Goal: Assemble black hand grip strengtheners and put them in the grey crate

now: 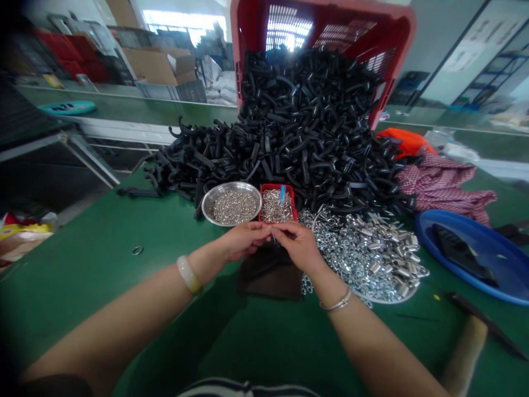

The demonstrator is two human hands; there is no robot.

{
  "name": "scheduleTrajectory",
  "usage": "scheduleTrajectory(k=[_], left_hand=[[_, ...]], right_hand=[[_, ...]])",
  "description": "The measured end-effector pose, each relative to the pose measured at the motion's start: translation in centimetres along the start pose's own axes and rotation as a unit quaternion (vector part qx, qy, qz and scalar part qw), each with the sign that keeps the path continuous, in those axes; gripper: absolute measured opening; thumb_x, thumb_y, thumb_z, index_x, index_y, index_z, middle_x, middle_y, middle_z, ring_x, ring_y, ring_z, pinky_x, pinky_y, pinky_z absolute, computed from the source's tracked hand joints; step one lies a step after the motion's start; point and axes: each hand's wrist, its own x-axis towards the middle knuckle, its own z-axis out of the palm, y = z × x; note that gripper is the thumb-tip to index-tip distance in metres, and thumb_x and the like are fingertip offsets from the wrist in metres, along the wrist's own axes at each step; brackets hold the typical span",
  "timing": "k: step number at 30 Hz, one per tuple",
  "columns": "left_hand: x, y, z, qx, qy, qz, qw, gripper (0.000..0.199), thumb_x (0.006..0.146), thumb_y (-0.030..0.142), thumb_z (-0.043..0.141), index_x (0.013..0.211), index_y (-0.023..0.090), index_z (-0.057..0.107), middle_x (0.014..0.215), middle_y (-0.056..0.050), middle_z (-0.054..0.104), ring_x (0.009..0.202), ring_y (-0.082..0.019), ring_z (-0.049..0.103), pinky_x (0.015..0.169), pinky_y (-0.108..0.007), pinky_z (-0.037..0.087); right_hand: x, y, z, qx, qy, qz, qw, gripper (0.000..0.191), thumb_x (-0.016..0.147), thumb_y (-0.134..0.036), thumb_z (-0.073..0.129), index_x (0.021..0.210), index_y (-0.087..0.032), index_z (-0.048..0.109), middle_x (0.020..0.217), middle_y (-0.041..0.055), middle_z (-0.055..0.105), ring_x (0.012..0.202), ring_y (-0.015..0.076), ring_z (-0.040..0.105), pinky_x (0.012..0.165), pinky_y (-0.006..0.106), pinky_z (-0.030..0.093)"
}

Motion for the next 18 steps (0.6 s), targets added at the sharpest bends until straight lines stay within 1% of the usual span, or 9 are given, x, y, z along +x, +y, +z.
scheduleTrajectory(k=[2, 5, 7, 8, 10, 12, 14, 16, 18], left_hand=[[-0.2, 0.0, 0.0, -0.059, -0.005, -0.016, 0.998, 0.024, 0.073, 0.037, 0.061, 0.075, 0.015, 0.051, 0.064, 0.005, 0.045, 0.041, 0.0, 0.022, 0.038, -0.016, 0.007], [-0.4, 0.0, 0.3, -0.094, 0.011, -0.021, 0.995, 0.029, 0.073, 0.041, 0.061, 0.073, 0.015, 0.049, 0.063, 0.006, 0.043, 0.04, 0.0, 0.021, 0.037, -0.015, 0.008], [-0.4, 0.1, 0.5, -0.073, 0.021, -0.02, 0.997, 0.029, 0.076, 0.043, 0.057, 0.075, 0.015, 0.051, 0.063, 0.005, 0.045, 0.04, 0.0, 0.022, 0.037, -0.015, 0.009], [-0.4, 0.2, 0.5, -0.045, 0.035, -0.018, 0.998, 0.028, 0.077, 0.043, 0.056, 0.077, 0.015, 0.052, 0.065, 0.004, 0.048, 0.04, 0.0, 0.023, 0.037, -0.015, 0.01], [-0.3, 0.6, 0.0, 0.036, 0.094, 0.0, 0.995, 0.024, 0.079, 0.039, 0.054, 0.082, 0.015, 0.056, 0.069, 0.002, 0.055, 0.042, -0.001, 0.03, 0.037, -0.015, 0.016], [-0.1, 1.1, -1.1, 0.124, 0.176, 0.055, 0.975, 0.02, 0.079, 0.033, 0.055, 0.087, 0.015, 0.058, 0.077, -0.001, 0.061, 0.05, -0.003, 0.042, 0.042, -0.015, 0.029], [0.3, 1.5, -2.8, 0.195, 0.244, 0.124, 0.942, 0.016, 0.078, 0.026, 0.055, 0.088, 0.014, 0.06, 0.083, -0.003, 0.064, 0.062, -0.006, 0.052, 0.054, -0.017, 0.04], [0.8, 1.8, -4.6, 0.267, 0.278, 0.162, 0.908, 0.015, 0.078, 0.023, 0.055, 0.087, 0.013, 0.063, 0.084, -0.004, 0.066, 0.07, -0.01, 0.056, 0.064, -0.021, 0.044], [1.1, 1.9, -6.2, 0.369, 0.291, 0.164, 0.867, 0.016, 0.077, 0.024, 0.055, 0.086, 0.015, 0.066, 0.085, -0.003, 0.067, 0.075, -0.013, 0.059, 0.07, -0.025, 0.045]], right_hand=[[0.2, -0.2, 0.1, 0.009, -0.014, 0.012, 1.0, 0.019, 0.077, -0.035, 0.06, 0.086, -0.02, 0.066, 0.08, 0.0015, 0.067, 0.077, 0.0157, 0.06, 0.076, 0.032, 0.047], [0.2, -0.5, 0.6, -0.048, 0.02, -0.024, 0.998, 0.017, 0.078, -0.035, 0.058, 0.082, -0.019, 0.065, 0.078, 0.002, 0.064, 0.075, 0.0152, 0.058, 0.073, 0.031, 0.046], [0.2, -0.6, 0.9, -0.08, 0.063, -0.041, 0.994, 0.017, 0.08, -0.034, 0.056, 0.081, -0.018, 0.062, 0.079, 0.0029, 0.063, 0.075, 0.0151, 0.057, 0.073, 0.03, 0.045], [0.1, -0.6, 1.0, -0.08, 0.081, -0.035, 0.993, 0.018, 0.081, -0.035, 0.054, 0.083, -0.018, 0.06, 0.078, 0.0033, 0.062, 0.074, 0.0149, 0.057, 0.072, 0.03, 0.046], [-0.1, -0.4, 1.0, -0.056, 0.078, -0.002, 0.995, 0.02, 0.082, -0.036, 0.051, 0.086, -0.017, 0.056, 0.076, 0.0033, 0.062, 0.069, 0.0142, 0.058, 0.067, 0.029, 0.047], [-0.4, 0.0, 0.6, -0.038, 0.024, 0.039, 0.998, 0.02, 0.082, -0.036, 0.051, 0.084, -0.017, 0.056, 0.07, 0.0019, 0.062, 0.063, 0.0135, 0.059, 0.061, 0.027, 0.048], [-1.0, 0.5, 0.0, -0.056, -0.039, 0.068, 0.995, 0.018, 0.079, -0.035, 0.054, 0.08, -0.017, 0.057, 0.066, 0.0002, 0.062, 0.058, 0.0131, 0.06, 0.057, 0.025, 0.048], [-1.6, 0.9, -0.6, -0.105, -0.06, 0.078, 0.99, 0.016, 0.076, -0.033, 0.057, 0.078, -0.017, 0.06, 0.065, -0.0006, 0.062, 0.056, 0.0134, 0.06, 0.055, 0.025, 0.048], [-2.1, 1.3, -0.8, -0.165, -0.048, 0.064, 0.983, 0.014, 0.076, -0.031, 0.057, 0.077, -0.018, 0.063, 0.067, 0.0001, 0.064, 0.06, 0.0147, 0.061, 0.058, 0.027, 0.048]])
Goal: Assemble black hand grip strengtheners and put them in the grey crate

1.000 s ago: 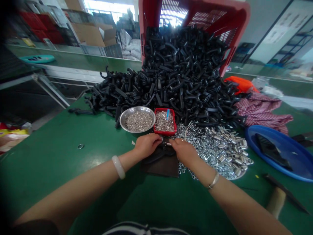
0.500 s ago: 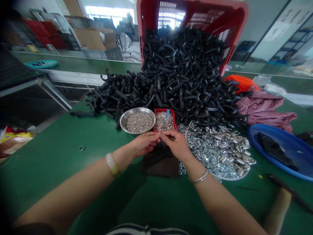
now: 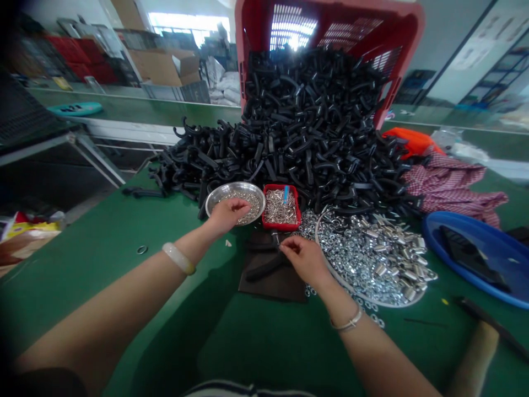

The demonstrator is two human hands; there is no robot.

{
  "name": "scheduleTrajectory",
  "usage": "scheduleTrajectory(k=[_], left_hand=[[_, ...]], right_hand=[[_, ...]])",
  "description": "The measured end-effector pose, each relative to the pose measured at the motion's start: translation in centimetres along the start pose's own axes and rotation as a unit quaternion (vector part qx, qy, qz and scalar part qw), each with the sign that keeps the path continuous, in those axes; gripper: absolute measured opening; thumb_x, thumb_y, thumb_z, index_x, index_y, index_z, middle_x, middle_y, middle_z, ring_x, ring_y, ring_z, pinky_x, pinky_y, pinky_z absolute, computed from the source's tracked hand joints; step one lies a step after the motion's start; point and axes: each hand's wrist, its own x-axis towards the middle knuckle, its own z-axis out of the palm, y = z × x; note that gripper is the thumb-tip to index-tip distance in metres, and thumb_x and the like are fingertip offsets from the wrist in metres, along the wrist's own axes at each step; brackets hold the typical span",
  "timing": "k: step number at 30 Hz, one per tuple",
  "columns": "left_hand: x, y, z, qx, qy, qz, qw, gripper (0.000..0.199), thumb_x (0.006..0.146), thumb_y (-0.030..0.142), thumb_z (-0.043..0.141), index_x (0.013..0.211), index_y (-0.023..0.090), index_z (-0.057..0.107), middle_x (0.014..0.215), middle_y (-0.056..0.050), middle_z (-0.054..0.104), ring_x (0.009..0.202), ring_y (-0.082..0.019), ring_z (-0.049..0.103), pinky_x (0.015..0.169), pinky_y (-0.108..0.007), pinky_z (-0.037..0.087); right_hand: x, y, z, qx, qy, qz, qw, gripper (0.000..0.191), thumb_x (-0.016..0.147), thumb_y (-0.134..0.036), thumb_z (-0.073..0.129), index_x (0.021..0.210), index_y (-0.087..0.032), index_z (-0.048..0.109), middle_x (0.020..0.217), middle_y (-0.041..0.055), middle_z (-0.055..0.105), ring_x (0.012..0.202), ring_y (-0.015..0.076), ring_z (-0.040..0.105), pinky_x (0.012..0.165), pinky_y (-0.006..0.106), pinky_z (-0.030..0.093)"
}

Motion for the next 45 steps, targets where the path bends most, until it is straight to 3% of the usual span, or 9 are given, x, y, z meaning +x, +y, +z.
scheduleTrajectory(k=[4, 7, 10, 15, 20, 24, 28, 41, 45], left_hand=[[0.6, -1.0, -0.8, 0.23, 0.006, 0.02, 0.973, 0.021, 0.077, 0.031, 0.055, 0.093, 0.028, 0.068, 0.097, -0.001, 0.067, 0.085, -0.02, 0.06, 0.073, -0.032, 0.044], [0.2, -0.8, -1.0, 0.29, 0.022, 0.009, 0.957, 0.021, 0.076, 0.035, 0.056, 0.093, 0.029, 0.067, 0.094, -0.001, 0.068, 0.082, -0.022, 0.06, 0.068, -0.032, 0.044], [-0.7, -0.3, -0.6, 0.266, 0.011, 0.058, 0.962, 0.018, 0.077, 0.036, 0.055, 0.087, 0.025, 0.066, 0.087, 0.0, 0.068, 0.078, -0.018, 0.06, 0.067, -0.029, 0.044], [-3.2, 0.8, 1.6, 0.234, -0.111, 0.191, 0.947, 0.015, 0.08, 0.029, 0.053, 0.087, 0.024, 0.066, 0.089, 0.001, 0.066, 0.081, -0.014, 0.059, 0.071, -0.025, 0.043], [-4.6, 1.0, 3.4, 0.238, -0.142, 0.175, 0.945, 0.017, 0.081, 0.027, 0.052, 0.092, 0.026, 0.064, 0.093, 0.002, 0.066, 0.083, -0.015, 0.06, 0.069, -0.024, 0.044], [-4.8, 0.7, 3.5, 0.25, -0.131, 0.146, 0.948, 0.018, 0.081, 0.03, 0.052, 0.095, 0.026, 0.063, 0.095, 0.001, 0.066, 0.082, -0.015, 0.06, 0.068, -0.025, 0.045], [-4.9, 0.4, 3.5, 0.262, -0.123, 0.177, 0.941, 0.016, 0.082, 0.031, 0.051, 0.09, 0.026, 0.064, 0.092, 0.002, 0.065, 0.081, -0.014, 0.06, 0.067, -0.024, 0.044], [-5.1, -0.4, 3.7, 0.255, -0.12, 0.184, 0.942, 0.017, 0.082, 0.031, 0.051, 0.091, 0.025, 0.064, 0.093, 0.0, 0.062, 0.085, -0.014, 0.058, 0.07, -0.024, 0.045], [-5.2, -0.1, 3.5, 0.256, -0.113, 0.176, 0.944, 0.017, 0.081, 0.033, 0.052, 0.089, 0.025, 0.065, 0.091, 0.0, 0.062, 0.083, -0.014, 0.058, 0.068, -0.023, 0.045]], right_hand=[[-0.5, 0.3, 0.5, -0.093, 0.035, -0.076, 0.992, 0.015, 0.081, -0.024, 0.051, 0.082, -0.019, 0.066, 0.081, 0.0038, 0.067, 0.077, 0.0172, 0.062, 0.073, 0.031, 0.048], [-0.7, 0.4, 1.0, -0.129, 0.06, -0.121, 0.982, 0.015, 0.082, -0.022, 0.052, 0.087, -0.018, 0.065, 0.083, 0.0055, 0.066, 0.08, 0.0181, 0.06, 0.074, 0.032, 0.047], [-1.0, 0.6, 1.3, -0.136, 0.097, -0.124, 0.978, 0.013, 0.08, -0.026, 0.057, 0.087, -0.019, 0.065, 0.08, 0.005, 0.065, 0.077, 0.0184, 0.059, 0.071, 0.032, 0.047], [-1.3, 1.0, 1.6, -0.159, 0.109, -0.134, 0.972, 0.014, 0.083, -0.026, 0.052, 0.087, -0.02, 0.065, 0.079, 0.0046, 0.065, 0.075, 0.018, 0.059, 0.071, 0.031, 0.047], [-1.6, 0.5, 1.9, -0.209, 0.125, -0.153, 0.958, 0.019, 0.085, -0.022, 0.047, 0.091, -0.019, 0.065, 0.08, 0.0058, 0.066, 0.076, 0.0178, 0.059, 0.07, 0.03, 0.046], [-1.8, 0.3, 2.3, -0.274, 0.117, -0.183, 0.937, 0.021, 0.084, -0.016, 0.046, 0.091, -0.018, 0.066, 0.082, 0.0065, 0.067, 0.079, 0.0181, 0.059, 0.072, 0.029, 0.046], [-2.0, -0.1, 2.5, -0.322, 0.115, -0.205, 0.917, 0.021, 0.084, -0.014, 0.045, 0.091, -0.016, 0.065, 0.083, 0.0073, 0.067, 0.081, 0.0188, 0.059, 0.072, 0.029, 0.045], [-1.4, -2.8, 2.5, -0.477, -0.006, -0.233, 0.847, 0.025, 0.078, -0.005, 0.042, 0.085, -0.014, 0.064, 0.072, 0.0109, 0.062, 0.073, 0.0228, 0.055, 0.063, 0.032, 0.045], [-2.7, -2.6, 2.8, -0.483, -0.001, -0.26, 0.836, 0.034, 0.076, -0.001, 0.039, 0.101, -0.007, 0.06, 0.093, 0.0176, 0.064, 0.087, 0.0266, 0.057, 0.072, 0.035, 0.049]])
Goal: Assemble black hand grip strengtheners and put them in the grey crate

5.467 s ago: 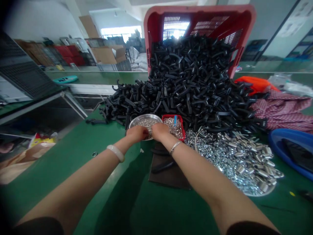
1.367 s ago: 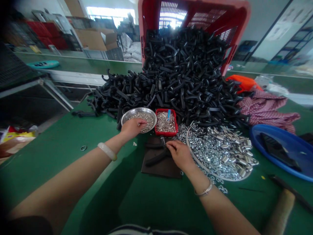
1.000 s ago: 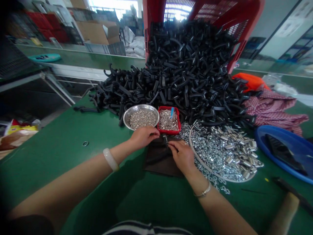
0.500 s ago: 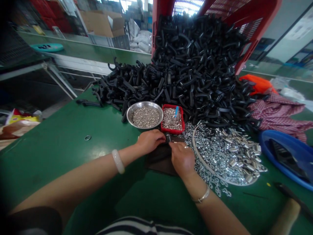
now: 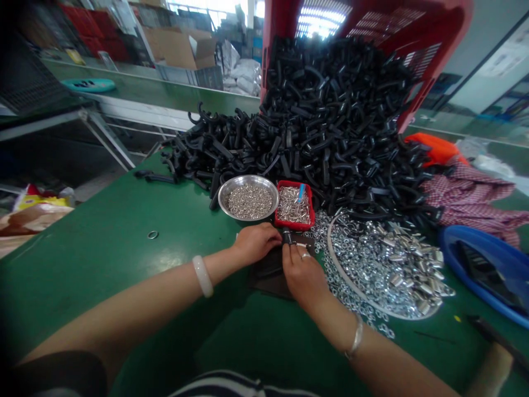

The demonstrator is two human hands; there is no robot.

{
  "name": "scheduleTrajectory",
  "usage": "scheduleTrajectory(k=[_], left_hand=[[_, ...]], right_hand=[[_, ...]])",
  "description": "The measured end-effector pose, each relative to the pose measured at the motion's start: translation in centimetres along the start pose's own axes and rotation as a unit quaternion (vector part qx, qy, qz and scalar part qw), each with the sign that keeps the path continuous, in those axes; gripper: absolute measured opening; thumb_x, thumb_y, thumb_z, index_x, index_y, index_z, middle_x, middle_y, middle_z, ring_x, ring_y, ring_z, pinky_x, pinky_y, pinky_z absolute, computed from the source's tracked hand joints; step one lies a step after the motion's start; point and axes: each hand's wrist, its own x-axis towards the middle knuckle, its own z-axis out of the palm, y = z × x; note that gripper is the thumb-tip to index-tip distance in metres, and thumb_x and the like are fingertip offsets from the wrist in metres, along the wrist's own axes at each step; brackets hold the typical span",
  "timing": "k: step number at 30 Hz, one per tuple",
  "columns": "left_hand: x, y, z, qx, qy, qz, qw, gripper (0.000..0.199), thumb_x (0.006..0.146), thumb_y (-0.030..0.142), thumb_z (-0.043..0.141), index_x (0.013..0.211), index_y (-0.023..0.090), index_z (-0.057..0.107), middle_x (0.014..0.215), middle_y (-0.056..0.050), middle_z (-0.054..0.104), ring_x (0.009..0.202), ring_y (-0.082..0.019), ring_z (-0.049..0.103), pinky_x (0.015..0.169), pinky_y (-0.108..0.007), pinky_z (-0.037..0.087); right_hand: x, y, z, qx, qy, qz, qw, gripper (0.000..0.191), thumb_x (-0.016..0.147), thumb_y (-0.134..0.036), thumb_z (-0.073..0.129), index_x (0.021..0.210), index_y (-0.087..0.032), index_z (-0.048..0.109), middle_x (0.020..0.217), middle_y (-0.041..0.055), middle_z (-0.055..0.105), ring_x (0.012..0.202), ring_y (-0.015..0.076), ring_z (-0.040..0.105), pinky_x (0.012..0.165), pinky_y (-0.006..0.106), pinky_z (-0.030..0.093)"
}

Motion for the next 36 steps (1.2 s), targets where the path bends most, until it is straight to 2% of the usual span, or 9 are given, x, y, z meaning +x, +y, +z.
scheduleTrajectory(k=[2, 4, 10, 15, 20, 24, 29, 36], left_hand=[[0.3, 0.3, -0.1, 0.0, 0.009, 0.008, 1.0, 0.017, 0.081, 0.034, 0.053, 0.087, 0.025, 0.066, 0.09, 0.0, 0.063, 0.082, -0.014, 0.058, 0.067, -0.023, 0.045], [0.7, 0.7, 0.1, 0.0, 0.02, 0.028, 0.999, 0.017, 0.081, 0.034, 0.053, 0.086, 0.025, 0.066, 0.09, 0.001, 0.063, 0.082, -0.014, 0.058, 0.068, -0.023, 0.045], [2.0, 1.2, 1.7, 0.008, 0.019, 0.086, 0.996, 0.019, 0.084, 0.03, 0.048, 0.087, 0.025, 0.066, 0.093, 0.001, 0.062, 0.082, -0.012, 0.058, 0.069, -0.022, 0.044], [2.3, 0.4, 2.3, -0.038, 0.005, 0.133, 0.99, 0.018, 0.083, 0.023, 0.049, 0.089, 0.022, 0.066, 0.093, 0.0, 0.062, 0.085, -0.011, 0.057, 0.075, -0.021, 0.045], [2.7, 0.3, 1.8, -0.065, 0.004, 0.123, 0.99, 0.012, 0.079, 0.027, 0.057, 0.083, 0.021, 0.067, 0.085, 0.001, 0.063, 0.08, -0.011, 0.058, 0.073, -0.022, 0.046], [2.4, 0.6, 1.8, -0.051, 0.011, 0.124, 0.991, 0.012, 0.078, 0.028, 0.058, 0.083, 0.022, 0.067, 0.085, 0.001, 0.064, 0.079, -0.011, 0.058, 0.071, -0.022, 0.046], [1.5, 1.2, 2.1, 0.009, 0.049, 0.107, 0.993, 0.015, 0.082, 0.028, 0.052, 0.083, 0.02, 0.066, 0.084, -0.002, 0.061, 0.076, -0.013, 0.057, 0.066, -0.023, 0.046], [1.7, 0.8, 2.1, -0.018, 0.028, 0.148, 0.988, 0.014, 0.082, 0.019, 0.05, 0.085, 0.016, 0.063, 0.085, -0.003, 0.06, 0.079, -0.012, 0.056, 0.072, -0.022, 0.046]], right_hand=[[-1.3, -0.1, 0.4, 0.015, 0.013, -0.011, 1.0, 0.042, 0.075, -0.001, 0.037, 0.115, -0.002, 0.052, 0.11, 0.0212, 0.059, 0.099, 0.0291, 0.054, 0.079, 0.04, 0.048], [-2.5, 0.1, 0.9, 0.058, 0.017, -0.012, 0.998, 0.047, 0.076, -0.002, 0.037, 0.122, -0.001, 0.044, 0.118, 0.0218, 0.053, 0.108, 0.0296, 0.05, 0.086, 0.044, 0.046], [-4.4, 1.1, 1.4, 0.207, 0.025, 0.053, 0.977, 0.053, 0.082, -0.011, 0.037, 0.134, -0.011, 0.028, 0.128, 0.0153, 0.046, 0.124, 0.0237, 0.036, 0.097, 0.045, 0.04], [-4.7, 1.4, 1.5, 0.253, 0.017, 0.051, 0.966, 0.05, 0.083, -0.013, 0.038, 0.133, -0.014, 0.032, 0.131, 0.0128, 0.045, 0.125, 0.022, 0.034, 0.099, 0.044, 0.038], [-4.7, 1.5, 1.5, 0.271, 0.016, 0.059, 0.961, 0.047, 0.084, -0.013, 0.037, 0.131, -0.012, 0.036, 0.131, 0.0129, 0.045, 0.125, 0.0218, 0.034, 0.1, 0.044, 0.037], [-4.7, 1.6, 1.5, 0.28, 0.016, 0.06, 0.958, 0.047, 0.083, -0.012, 0.036, 0.13, -0.013, 0.037, 0.131, 0.0122, 0.045, 0.126, 0.0217, 0.033, 0.101, 0.044, 0.036], [-4.8, 1.6, 1.6, 0.278, 0.012, 0.055, 0.959, 0.045, 0.083, -0.011, 0.036, 0.128, -0.012, 0.04, 0.132, 0.0123, 0.044, 0.127, 0.0215, 0.032, 0.102, 0.044, 0.035], [-5.0, 1.6, 1.8, 0.282, 0.023, 0.056, 0.958, 0.045, 0.082, -0.011, 0.037, 0.127, -0.013, 0.042, 0.131, 0.0123, 0.044, 0.126, 0.0222, 0.032, 0.101, 0.045, 0.036]])
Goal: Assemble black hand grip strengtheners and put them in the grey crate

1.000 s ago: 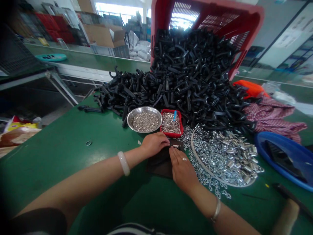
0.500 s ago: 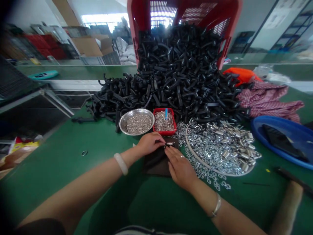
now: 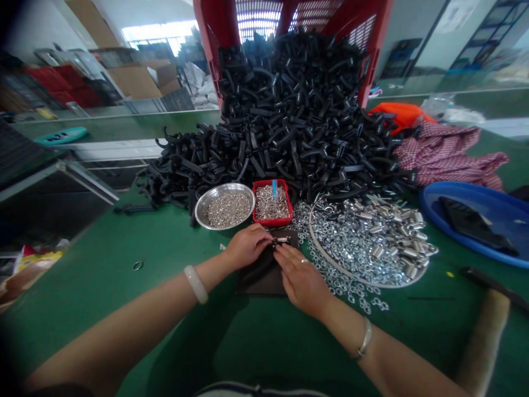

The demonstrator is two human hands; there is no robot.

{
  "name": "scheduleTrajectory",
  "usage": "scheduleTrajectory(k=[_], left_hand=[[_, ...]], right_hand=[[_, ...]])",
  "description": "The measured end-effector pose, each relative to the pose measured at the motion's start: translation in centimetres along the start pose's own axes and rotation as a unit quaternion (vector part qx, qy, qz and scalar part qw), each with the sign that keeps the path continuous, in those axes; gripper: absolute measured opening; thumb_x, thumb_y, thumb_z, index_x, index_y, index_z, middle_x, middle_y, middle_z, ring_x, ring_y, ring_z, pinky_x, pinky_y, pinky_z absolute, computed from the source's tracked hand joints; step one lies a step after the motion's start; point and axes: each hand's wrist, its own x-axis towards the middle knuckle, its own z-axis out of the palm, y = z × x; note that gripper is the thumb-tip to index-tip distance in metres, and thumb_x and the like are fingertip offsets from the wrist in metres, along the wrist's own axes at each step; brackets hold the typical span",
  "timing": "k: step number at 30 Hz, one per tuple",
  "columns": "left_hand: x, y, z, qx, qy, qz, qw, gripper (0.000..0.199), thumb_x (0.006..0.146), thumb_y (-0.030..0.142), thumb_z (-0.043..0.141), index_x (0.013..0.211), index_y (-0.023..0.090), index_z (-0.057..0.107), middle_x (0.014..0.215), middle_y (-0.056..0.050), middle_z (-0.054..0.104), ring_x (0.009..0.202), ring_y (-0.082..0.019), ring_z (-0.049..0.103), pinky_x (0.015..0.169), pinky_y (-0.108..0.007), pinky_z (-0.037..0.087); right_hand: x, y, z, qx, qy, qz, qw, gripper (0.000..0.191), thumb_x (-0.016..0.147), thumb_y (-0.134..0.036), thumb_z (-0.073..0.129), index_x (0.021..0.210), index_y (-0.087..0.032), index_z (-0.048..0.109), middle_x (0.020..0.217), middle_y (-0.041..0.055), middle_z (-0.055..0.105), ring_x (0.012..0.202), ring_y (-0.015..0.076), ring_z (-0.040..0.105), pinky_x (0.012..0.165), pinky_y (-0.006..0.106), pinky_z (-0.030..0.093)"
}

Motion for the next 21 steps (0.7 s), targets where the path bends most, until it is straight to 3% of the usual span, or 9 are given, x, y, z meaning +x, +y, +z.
scheduleTrajectory(k=[8, 14, 21], left_hand=[[0.3, 0.7, -0.6, 0.099, -0.041, 0.023, 0.994, 0.021, 0.086, 0.025, 0.042, 0.086, 0.017, 0.062, 0.085, -0.003, 0.058, 0.075, -0.013, 0.056, 0.064, -0.024, 0.046], [0.4, 2.0, -1.0, 0.232, -0.096, 0.083, 0.964, 0.021, 0.087, 0.02, 0.038, 0.085, 0.014, 0.058, 0.083, -0.006, 0.055, 0.072, -0.016, 0.055, 0.058, -0.025, 0.045], [-0.3, 1.3, -0.2, 0.194, -0.088, 0.025, 0.977, 0.021, 0.089, 0.025, 0.037, 0.092, 0.019, 0.057, 0.09, -0.004, 0.055, 0.07, -0.013, 0.057, 0.056, -0.023, 0.046]], right_hand=[[-0.1, 0.1, 0.2, -0.004, -0.004, 0.005, 1.0, 0.044, 0.083, -0.012, 0.037, 0.127, -0.012, 0.042, 0.131, 0.0131, 0.044, 0.127, 0.0223, 0.031, 0.101, 0.045, 0.035], [-0.1, 0.1, 0.1, 0.0, -0.006, 0.004, 1.0, 0.044, 0.082, -0.013, 0.038, 0.126, -0.009, 0.043, 0.131, 0.0146, 0.044, 0.127, 0.0226, 0.031, 0.102, 0.044, 0.034], [-0.3, 0.3, 0.2, -0.005, -0.002, 0.007, 1.0, 0.044, 0.082, -0.013, 0.038, 0.125, -0.011, 0.044, 0.132, 0.0129, 0.044, 0.126, 0.0223, 0.032, 0.102, 0.044, 0.035]])
